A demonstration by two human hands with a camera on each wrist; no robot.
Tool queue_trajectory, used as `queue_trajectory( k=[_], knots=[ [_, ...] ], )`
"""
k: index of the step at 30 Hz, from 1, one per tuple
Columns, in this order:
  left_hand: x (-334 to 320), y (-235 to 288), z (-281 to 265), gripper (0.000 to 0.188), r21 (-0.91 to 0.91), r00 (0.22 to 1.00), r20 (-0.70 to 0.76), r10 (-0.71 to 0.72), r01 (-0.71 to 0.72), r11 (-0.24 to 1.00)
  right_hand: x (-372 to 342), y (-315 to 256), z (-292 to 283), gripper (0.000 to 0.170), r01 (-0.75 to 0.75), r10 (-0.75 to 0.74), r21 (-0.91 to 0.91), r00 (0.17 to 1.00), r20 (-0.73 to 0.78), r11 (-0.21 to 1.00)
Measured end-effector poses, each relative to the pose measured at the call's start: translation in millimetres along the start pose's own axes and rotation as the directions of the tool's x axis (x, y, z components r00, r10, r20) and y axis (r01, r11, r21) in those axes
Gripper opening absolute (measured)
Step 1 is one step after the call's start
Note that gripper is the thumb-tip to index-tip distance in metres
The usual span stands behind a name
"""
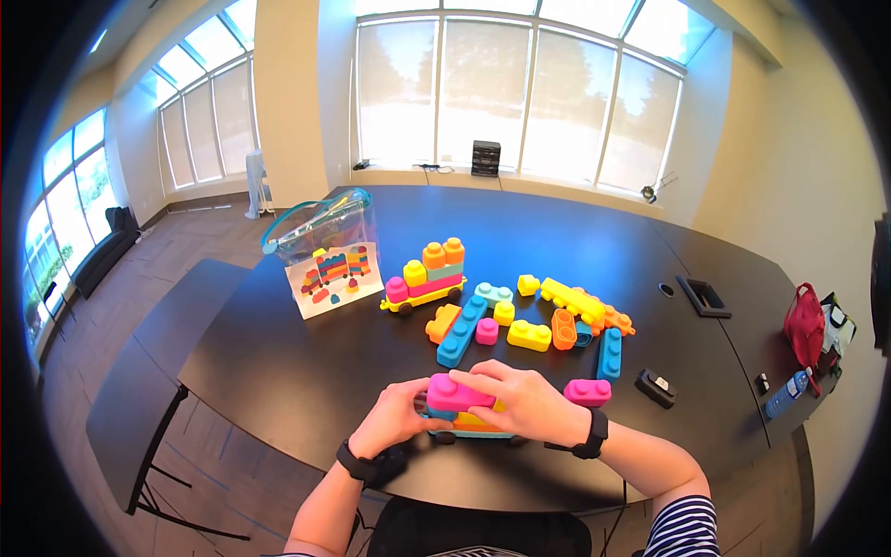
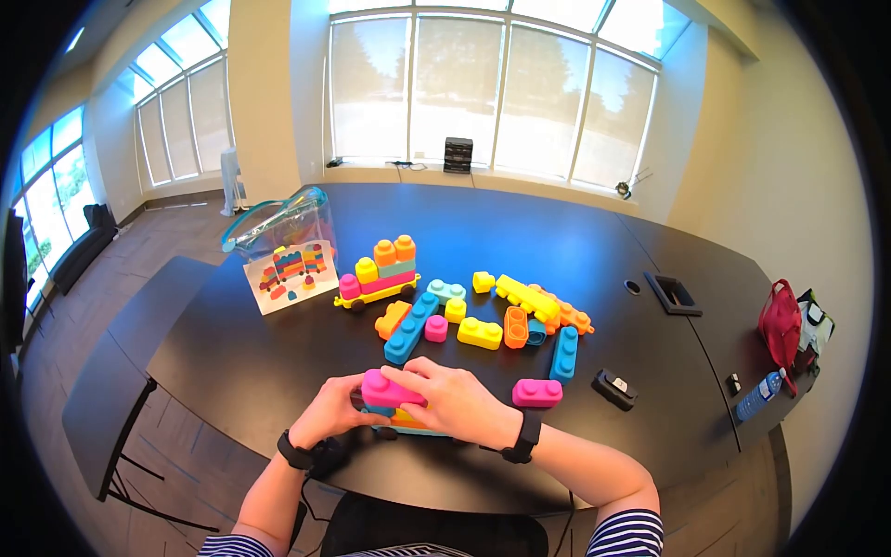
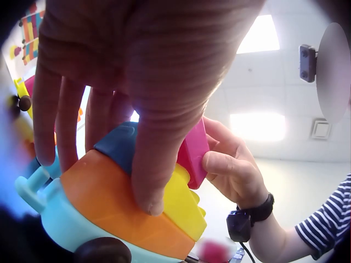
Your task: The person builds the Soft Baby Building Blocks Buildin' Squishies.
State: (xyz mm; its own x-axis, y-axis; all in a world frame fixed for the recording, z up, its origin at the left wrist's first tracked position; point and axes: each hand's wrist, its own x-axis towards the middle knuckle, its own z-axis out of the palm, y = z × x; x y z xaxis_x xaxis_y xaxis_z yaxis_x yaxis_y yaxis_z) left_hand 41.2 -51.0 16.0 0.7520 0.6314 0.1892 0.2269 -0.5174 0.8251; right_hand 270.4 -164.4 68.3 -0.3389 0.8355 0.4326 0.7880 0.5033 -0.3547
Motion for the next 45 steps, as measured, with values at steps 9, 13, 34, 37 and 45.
queue_trajectory(
  k=[9,13,34,37,45],
  knots=[
    [0.2,4.5,2.0,0.06,-0.025,1.0,-0.016,-0.009,0.008,1.0,-3.8,2.7,3.9,0.061,-0.011,0.02,-0.083,0.995,0.103,0.996],
    [-0.2,3.3,1.0,0.06,0.008,1.0,-0.002,0.009,-0.009,1.0,-4.0,1.1,4.3,0.061,-0.018,0.026,-0.08,0.995,0.101,0.997],
    [0.2,7.3,-0.6,0.074,-0.112,0.994,-0.094,0.062,-0.073,0.991,-6.6,23.3,-38.2,0.074,-0.072,0.06,0.197,0.996,0.069,0.978],
    [-1.2,17.5,-2.1,0.067,-0.17,0.994,-0.102,0.045,-0.062,0.984,-17.2,52.3,-78.6,0.056,-0.187,0.196,0.066,0.963,-0.186,0.98],
    [-0.5,12.7,-2.3,0.058,-0.226,0.996,-0.079,0.03,-0.047,0.973,-98.3,158.6,-130.1,0.053,-0.59,0.625,-0.252,0.776,0.085,0.767]
  ],
)
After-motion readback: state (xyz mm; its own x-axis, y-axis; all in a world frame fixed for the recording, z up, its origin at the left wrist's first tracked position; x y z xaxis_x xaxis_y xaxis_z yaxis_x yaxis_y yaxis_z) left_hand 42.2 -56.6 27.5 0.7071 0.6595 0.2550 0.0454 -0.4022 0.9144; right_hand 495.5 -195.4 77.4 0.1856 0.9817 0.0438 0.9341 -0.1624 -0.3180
